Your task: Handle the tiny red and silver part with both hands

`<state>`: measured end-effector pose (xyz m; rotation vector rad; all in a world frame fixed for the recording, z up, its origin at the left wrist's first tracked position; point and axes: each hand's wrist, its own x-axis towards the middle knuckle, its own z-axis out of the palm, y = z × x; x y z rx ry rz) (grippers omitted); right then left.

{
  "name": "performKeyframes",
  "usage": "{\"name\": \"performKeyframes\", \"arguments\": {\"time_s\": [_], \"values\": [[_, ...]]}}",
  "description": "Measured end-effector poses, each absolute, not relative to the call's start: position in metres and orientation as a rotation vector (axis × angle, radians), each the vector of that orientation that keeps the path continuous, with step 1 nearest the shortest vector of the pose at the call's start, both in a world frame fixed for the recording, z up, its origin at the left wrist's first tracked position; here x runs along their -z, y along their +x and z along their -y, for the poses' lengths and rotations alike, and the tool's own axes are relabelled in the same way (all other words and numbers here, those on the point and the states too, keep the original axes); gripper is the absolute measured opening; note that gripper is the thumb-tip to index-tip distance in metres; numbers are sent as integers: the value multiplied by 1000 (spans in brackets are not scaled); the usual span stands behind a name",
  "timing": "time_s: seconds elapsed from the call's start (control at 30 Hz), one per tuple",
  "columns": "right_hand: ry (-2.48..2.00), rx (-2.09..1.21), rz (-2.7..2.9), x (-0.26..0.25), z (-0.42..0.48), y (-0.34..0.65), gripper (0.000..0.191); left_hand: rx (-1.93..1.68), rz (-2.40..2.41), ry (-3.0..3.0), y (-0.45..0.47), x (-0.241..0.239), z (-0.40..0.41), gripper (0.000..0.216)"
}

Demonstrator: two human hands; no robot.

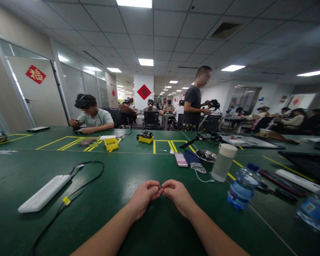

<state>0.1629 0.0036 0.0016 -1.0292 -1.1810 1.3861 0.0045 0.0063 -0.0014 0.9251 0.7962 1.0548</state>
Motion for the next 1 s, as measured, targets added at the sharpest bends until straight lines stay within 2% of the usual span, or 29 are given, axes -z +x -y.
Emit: {"name": "performKeyframes", "arguments": {"time_s": [1.0], "values": [[-1007,-1480,1131,-7,-1,164,20,-1035,-799,926,4,6,-9,16]]}}
